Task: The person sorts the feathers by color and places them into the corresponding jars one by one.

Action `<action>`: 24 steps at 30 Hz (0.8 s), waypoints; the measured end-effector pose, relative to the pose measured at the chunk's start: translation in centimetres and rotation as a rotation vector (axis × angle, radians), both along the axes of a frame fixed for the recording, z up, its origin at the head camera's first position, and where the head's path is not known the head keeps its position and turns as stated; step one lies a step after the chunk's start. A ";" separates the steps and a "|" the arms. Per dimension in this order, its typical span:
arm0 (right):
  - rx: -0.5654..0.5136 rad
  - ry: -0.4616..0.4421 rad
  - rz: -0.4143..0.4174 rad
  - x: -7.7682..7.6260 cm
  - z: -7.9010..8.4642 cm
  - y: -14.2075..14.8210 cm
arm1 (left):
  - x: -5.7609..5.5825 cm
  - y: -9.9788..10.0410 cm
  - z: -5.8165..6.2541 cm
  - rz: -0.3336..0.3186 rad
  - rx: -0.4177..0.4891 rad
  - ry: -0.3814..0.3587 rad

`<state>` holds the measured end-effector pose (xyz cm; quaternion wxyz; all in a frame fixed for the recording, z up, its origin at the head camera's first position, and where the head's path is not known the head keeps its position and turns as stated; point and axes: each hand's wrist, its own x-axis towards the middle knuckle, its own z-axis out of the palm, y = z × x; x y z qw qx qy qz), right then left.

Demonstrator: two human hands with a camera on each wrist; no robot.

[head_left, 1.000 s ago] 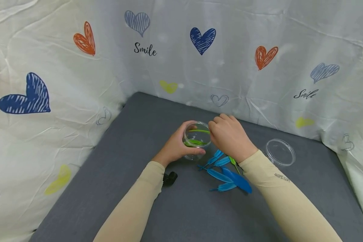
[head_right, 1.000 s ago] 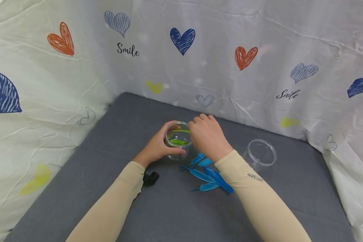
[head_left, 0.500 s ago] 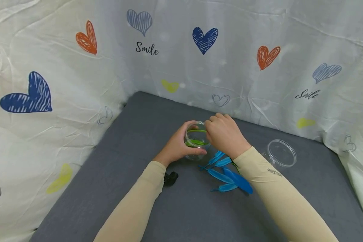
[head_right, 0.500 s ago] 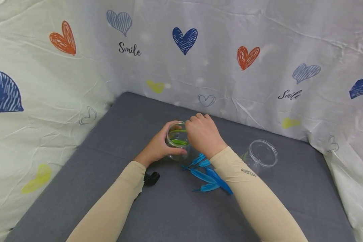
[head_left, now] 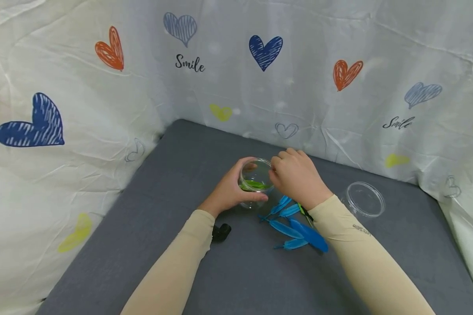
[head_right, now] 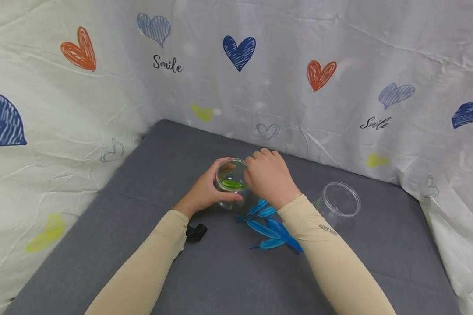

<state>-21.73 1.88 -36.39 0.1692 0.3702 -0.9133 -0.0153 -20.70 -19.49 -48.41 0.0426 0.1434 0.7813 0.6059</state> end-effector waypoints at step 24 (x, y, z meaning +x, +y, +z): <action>-0.175 -0.158 -0.203 3.4 -6.4 9.0 | -0.3 0.3 0.2 0.021 -0.019 -0.015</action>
